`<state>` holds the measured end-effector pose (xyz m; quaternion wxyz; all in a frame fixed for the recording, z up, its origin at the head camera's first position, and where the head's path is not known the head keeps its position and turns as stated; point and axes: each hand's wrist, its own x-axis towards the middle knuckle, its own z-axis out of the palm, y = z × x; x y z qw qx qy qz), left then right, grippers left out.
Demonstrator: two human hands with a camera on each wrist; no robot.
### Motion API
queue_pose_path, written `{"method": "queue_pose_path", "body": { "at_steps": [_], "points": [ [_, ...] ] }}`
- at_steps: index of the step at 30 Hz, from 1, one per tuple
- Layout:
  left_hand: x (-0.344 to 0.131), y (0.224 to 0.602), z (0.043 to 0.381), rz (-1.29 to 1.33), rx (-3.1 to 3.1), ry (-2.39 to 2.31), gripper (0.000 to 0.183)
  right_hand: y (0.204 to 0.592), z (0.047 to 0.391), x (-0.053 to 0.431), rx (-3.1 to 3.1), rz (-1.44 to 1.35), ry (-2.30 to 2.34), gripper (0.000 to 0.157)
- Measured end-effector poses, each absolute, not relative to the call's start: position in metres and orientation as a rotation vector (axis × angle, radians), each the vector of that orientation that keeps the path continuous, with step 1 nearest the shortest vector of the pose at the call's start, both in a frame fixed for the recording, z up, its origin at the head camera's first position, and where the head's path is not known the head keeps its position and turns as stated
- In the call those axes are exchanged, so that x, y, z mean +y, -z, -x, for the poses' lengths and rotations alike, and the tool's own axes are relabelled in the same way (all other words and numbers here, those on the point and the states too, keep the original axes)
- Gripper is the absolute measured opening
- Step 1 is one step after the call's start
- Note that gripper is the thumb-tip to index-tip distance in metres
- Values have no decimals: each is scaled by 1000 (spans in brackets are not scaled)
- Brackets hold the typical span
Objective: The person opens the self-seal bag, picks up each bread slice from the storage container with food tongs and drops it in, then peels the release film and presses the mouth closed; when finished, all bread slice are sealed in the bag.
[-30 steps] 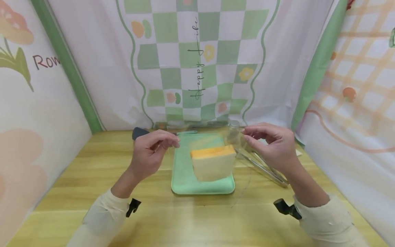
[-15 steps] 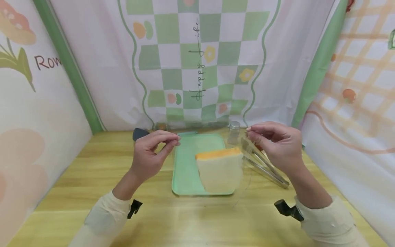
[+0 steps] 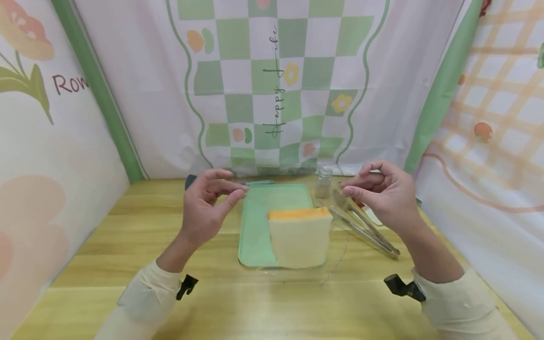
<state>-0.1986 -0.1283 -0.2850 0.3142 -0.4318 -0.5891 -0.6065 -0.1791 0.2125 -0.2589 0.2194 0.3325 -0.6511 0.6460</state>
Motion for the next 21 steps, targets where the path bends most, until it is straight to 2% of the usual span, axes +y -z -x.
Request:
{"method": "queue_pose_path", "body": {
  "at_steps": [4,6,12,17,21],
  "points": [
    [-123,288,197,1059,-1559,1740,46,256,178,215,-1941,-778,-1797,32],
    [-121,290,196,1018,-1589,1762,40,256,179,217,-1980,-749,-1797,32],
    [-116,296,198,976,-1605,1845,8,259,179,220,-2019,-696,-1930,27],
    [-117,297,200,1028,-1574,1888,4,262,181,222,-2088,-680,-1938,27],
    [-122,296,202,1129,-1597,1892,4,264,183,225,-2063,-743,-1903,16]
  ]
}}
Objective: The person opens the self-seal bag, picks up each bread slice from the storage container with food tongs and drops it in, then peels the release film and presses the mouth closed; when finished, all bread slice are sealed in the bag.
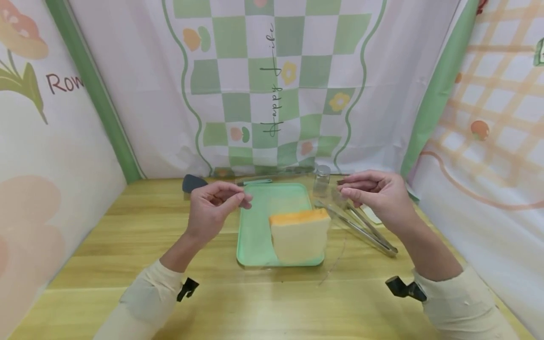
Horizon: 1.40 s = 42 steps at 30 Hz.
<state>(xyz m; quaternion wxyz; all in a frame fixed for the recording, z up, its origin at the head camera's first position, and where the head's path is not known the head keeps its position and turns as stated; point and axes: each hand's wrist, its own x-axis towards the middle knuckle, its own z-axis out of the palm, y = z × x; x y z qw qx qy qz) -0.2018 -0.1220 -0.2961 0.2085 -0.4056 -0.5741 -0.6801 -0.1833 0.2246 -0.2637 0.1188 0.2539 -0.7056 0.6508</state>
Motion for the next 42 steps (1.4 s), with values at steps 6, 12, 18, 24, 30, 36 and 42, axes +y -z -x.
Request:
{"method": "queue_pose_path", "body": {
  "at_steps": [6,12,18,24,30,36,42],
  "points": [
    [-134,292,203,1259,-1671,1806,8,265,186,228,-1992,-926,-1860,10],
    [-136,291,210,1430,-1571,1756,19,267,186,233,-1953,-1028,-1833,15],
    [-135,286,219,1689,-1423,1621,21,270,195,237,-1767,-1325,-1854,20],
    [-135,273,226,1841,-1416,1513,28,270,205,237,-1663,-1481,-1812,27],
    [-135,266,227,1853,-1421,1408,17,266,208,236,-1684,-1490,-1710,36],
    [-137,267,228,1824,-1481,1341,15,265,212,237,-1748,-1458,-1485,41],
    [-141,267,229,1795,-1561,1292,25,263,216,235,-1740,-1489,-1370,43]
  ]
}}
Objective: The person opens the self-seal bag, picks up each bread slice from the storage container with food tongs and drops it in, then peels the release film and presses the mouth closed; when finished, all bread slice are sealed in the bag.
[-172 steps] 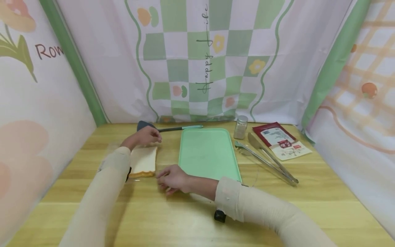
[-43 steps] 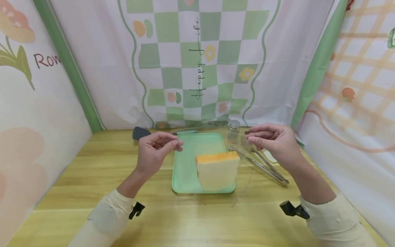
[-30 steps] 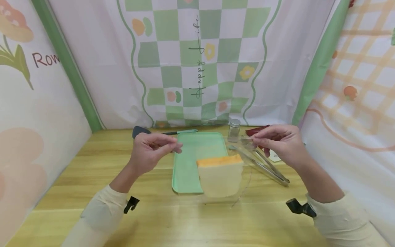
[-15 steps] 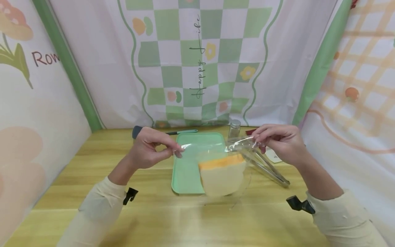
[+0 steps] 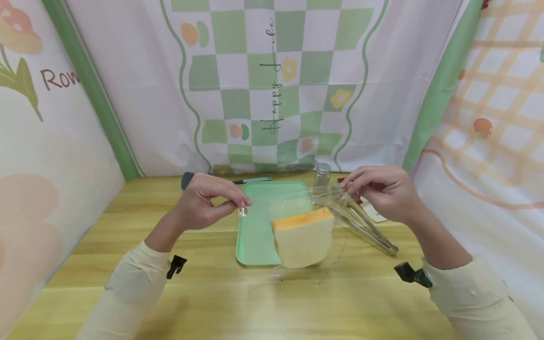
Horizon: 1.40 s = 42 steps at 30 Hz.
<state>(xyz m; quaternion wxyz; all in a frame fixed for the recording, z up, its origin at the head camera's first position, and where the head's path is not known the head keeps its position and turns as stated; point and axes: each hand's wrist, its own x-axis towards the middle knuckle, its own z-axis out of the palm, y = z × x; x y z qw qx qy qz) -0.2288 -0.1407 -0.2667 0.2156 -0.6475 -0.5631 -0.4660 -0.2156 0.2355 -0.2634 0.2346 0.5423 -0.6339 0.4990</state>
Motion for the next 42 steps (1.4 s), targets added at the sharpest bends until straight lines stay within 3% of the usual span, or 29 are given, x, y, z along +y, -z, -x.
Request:
{"method": "queue_pose_path", "body": {
  "at_steps": [15,18,22,26,28,42],
  "points": [
    [-145,265,230,1756,-1658,1246,25,262,222,239,-1873,-1536,-1106,46],
    [-147,266,231,1724,-1681,1243,19,261,222,238,-1911,-1554,-1159,40],
    [-146,268,230,1625,-1742,1229,18,263,216,233,-1991,-1407,-1191,28],
    [-142,269,227,1441,-1849,1189,9,265,209,226,-2076,-1143,-1165,30],
    [-140,268,226,1366,-1881,1187,13,265,205,224,-2093,-1055,-1138,31],
    [-148,265,222,1298,-1886,1208,22,258,203,218,-2013,-1085,-1164,33]
  ]
}}
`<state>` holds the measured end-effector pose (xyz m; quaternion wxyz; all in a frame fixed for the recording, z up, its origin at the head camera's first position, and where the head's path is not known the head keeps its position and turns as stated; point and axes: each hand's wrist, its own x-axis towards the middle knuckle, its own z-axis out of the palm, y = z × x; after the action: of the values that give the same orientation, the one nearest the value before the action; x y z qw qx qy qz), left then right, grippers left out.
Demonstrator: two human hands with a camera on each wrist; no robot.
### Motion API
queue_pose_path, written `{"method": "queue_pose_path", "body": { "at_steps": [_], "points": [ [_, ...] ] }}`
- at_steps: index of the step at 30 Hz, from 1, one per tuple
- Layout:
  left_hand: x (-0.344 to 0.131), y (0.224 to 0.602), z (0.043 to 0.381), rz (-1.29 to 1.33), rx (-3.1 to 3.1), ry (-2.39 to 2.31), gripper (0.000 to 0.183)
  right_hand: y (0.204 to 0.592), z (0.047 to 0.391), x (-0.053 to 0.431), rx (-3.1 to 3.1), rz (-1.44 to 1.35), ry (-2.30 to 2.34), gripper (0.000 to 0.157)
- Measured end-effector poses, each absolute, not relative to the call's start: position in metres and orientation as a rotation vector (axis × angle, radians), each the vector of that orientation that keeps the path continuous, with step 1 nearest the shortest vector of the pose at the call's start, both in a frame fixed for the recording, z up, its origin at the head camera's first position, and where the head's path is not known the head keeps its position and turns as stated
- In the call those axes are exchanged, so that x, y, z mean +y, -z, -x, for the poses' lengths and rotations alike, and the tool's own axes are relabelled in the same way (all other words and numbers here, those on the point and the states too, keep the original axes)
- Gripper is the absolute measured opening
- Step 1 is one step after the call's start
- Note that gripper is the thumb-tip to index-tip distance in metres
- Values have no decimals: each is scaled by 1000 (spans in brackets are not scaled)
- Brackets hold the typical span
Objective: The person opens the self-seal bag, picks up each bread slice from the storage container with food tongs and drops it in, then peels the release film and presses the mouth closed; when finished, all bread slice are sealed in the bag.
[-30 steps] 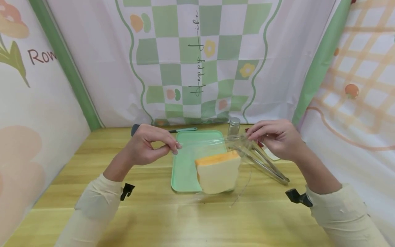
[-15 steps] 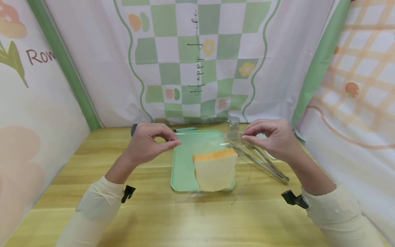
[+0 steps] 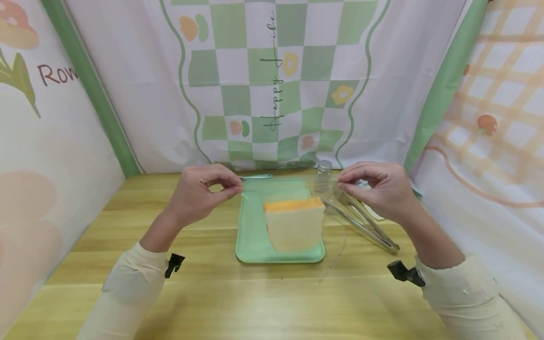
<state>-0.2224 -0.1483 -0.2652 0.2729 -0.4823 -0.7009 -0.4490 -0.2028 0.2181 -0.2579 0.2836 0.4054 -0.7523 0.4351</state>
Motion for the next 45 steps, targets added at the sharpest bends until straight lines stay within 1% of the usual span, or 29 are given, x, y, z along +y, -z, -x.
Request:
{"method": "queue_pose_path", "body": {
  "at_steps": [3,5,8,13,17,23,28,32,38,45],
  "points": [
    [-148,265,222,1301,-1867,1213,24,259,204,218,-1970,-1104,-1230,31],
    [-147,266,221,1297,-1859,1228,22,261,205,218,-1925,-1138,-1339,26],
    [-143,267,219,1298,-1849,1275,17,263,206,219,-1913,-1153,-1412,25],
    [-139,269,214,1291,-1848,1310,19,265,206,221,-2069,-1125,-1215,30],
    [-136,273,211,1243,-1924,1252,22,268,207,221,-2098,-1109,-1172,29],
    [-130,279,211,1215,-2029,1213,23,275,205,214,-2101,-963,-1258,20],
    [-123,283,211,1146,-1993,1203,19,277,203,204,-2092,-780,-1314,13],
    [-117,287,212,1086,-1938,1210,16,278,204,199,-2012,-744,-1406,9],
    [-113,291,213,1040,-1868,1194,16,278,205,199,-1910,-785,-1433,15],
    [-117,288,212,1073,-1826,1253,21,277,205,204,-1822,-865,-1503,20]
  ]
}}
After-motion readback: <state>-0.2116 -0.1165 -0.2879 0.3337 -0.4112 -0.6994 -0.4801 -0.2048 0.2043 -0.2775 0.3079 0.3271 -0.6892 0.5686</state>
